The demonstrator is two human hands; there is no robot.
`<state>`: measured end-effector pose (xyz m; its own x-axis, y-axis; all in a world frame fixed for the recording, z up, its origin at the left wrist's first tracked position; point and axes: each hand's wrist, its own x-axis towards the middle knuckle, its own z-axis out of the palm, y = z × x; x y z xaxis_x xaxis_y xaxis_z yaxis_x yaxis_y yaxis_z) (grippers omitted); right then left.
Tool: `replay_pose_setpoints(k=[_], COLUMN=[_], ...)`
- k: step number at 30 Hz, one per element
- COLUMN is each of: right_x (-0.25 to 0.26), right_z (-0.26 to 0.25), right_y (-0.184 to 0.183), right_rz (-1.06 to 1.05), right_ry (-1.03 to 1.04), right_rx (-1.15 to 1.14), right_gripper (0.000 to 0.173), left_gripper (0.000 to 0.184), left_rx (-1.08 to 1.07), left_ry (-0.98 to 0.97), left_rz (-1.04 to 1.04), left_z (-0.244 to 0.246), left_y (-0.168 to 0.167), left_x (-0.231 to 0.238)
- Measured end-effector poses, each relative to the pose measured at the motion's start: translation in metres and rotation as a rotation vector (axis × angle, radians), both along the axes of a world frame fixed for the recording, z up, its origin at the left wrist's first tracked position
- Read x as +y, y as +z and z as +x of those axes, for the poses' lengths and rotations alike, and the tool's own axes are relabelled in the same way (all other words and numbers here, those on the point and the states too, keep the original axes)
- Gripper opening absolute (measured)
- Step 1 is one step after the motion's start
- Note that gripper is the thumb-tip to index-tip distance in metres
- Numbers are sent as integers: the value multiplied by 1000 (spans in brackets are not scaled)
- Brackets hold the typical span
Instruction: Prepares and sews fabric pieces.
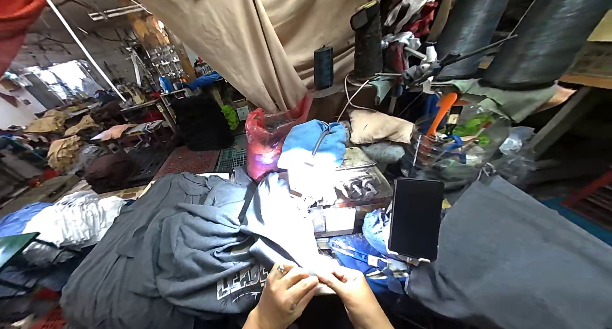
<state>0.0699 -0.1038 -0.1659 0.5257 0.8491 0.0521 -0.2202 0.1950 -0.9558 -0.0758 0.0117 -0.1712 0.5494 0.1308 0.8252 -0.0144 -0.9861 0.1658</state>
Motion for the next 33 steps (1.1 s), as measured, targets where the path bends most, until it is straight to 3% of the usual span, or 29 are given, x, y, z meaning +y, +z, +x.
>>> replay_pose_setpoints(k=[2, 5, 9, 15, 21, 27, 32, 33], right_x=[0, 2, 2, 7, 58, 96, 95, 94], right_z=[1, -2, -9, -7, 29, 49, 47, 46], right_y=[5, 6, -8, -7, 11, 23, 16, 17], right_rz=[4, -39, -138, -94, -179, -201, -202, -208], right_ry=[6, -33, -37, -117, -105, -49, -87, -97], right_rx=[-22, -91, -138, -193, -274, -100, -108, -105], right_gripper=[10, 10, 11, 10, 14, 10, 10, 11], left_gripper=[39, 48, 73, 66, 43, 26, 28, 32], left_rx=[26, 132, 410, 390, 325, 174, 406, 514], left_ry=[178, 404, 559, 578, 545, 511, 549, 535], left_rz=[82, 173, 116, 148, 158, 137, 10, -106], left_z=[3, 11, 27, 35, 41, 51, 54, 56], left_y=[-4, 0, 24, 25, 30, 40, 51, 55], left_x=[2, 14, 15, 20, 35, 53, 50, 51])
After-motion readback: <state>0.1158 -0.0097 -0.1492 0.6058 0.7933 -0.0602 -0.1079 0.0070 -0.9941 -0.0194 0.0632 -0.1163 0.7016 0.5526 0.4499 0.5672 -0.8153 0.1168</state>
